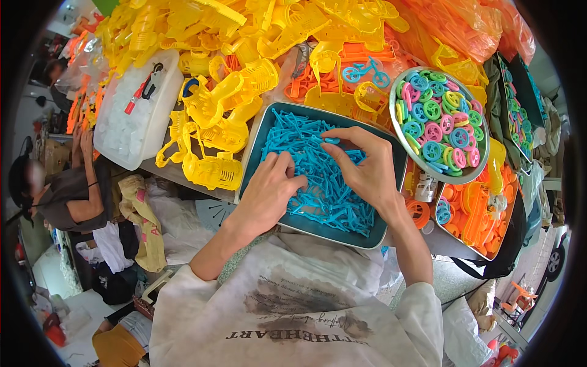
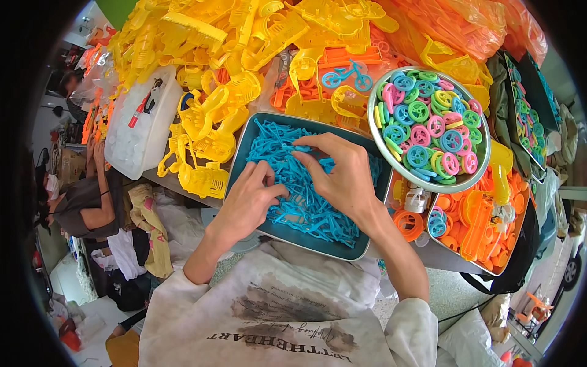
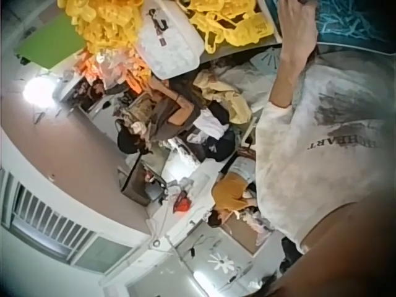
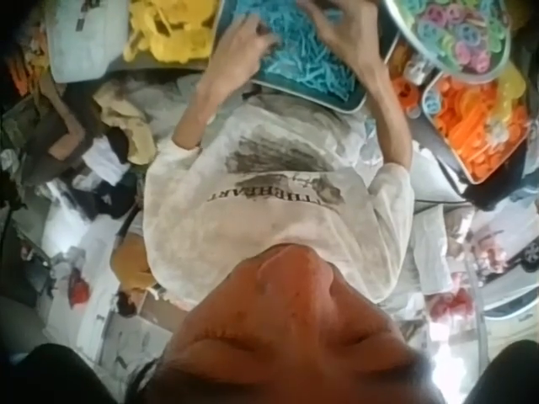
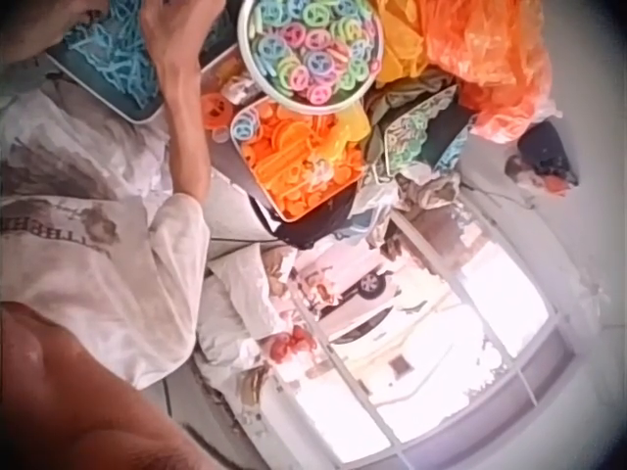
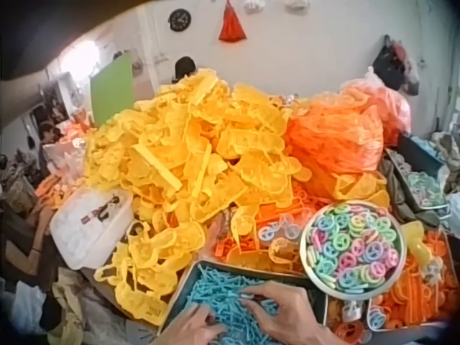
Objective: Assembling colorful plastic rings onto blue plastic hooks at a workbench in a factory setting.
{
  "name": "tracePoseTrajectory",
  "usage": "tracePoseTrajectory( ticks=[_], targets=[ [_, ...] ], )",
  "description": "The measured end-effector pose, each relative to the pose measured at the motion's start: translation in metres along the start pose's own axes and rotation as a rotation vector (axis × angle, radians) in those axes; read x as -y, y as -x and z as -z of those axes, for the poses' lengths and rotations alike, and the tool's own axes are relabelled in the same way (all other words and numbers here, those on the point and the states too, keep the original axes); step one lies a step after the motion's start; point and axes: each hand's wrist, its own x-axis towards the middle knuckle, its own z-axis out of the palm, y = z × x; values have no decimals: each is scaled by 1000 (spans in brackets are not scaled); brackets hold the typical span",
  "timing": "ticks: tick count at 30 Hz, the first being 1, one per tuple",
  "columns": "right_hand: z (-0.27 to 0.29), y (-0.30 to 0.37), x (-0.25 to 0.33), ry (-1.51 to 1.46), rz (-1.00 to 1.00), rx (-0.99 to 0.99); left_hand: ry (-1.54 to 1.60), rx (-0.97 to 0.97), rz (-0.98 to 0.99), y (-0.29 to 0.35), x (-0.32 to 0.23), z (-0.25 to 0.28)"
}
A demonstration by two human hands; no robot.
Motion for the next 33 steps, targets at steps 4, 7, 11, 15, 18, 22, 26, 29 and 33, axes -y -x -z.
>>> tracePoseTrajectory(
  ticks=[4, 7, 11, 15, 18, 22, 26, 29, 33],
  targets=[
    [-1, 1, 0, -25, 16, -12, -11, -48, -13, 1, 2, 2],
    [1, 1, 0, -21, -11, -14, 108, -133, 26, 7, -1, 16],
    [-1, 1, -3, -29, 18, -20, 221, -152, 115, 11, 5, 16],
    [-2, 0, 0, -29, -3, -19, 339, -366, 141, 4, -1, 8],
    [0, 0, -5, -12, -4, -32, 240, -277, 99, 10, -6, 17],
    [0, 0, -2, 5, 8, -20, 50, 10, -33, 14, 0, 7],
    [2, 0, -3, -47, -66, 1, 111, -46, 12, 9, -2, 9],
    [3, 1, -3, -465, -201, 83, 682, -185, 388, 3, -10, 12],
    [4, 2, -10, -478, -232, 156, 807, -529, 326, -18, -10, -3]
  ],
)
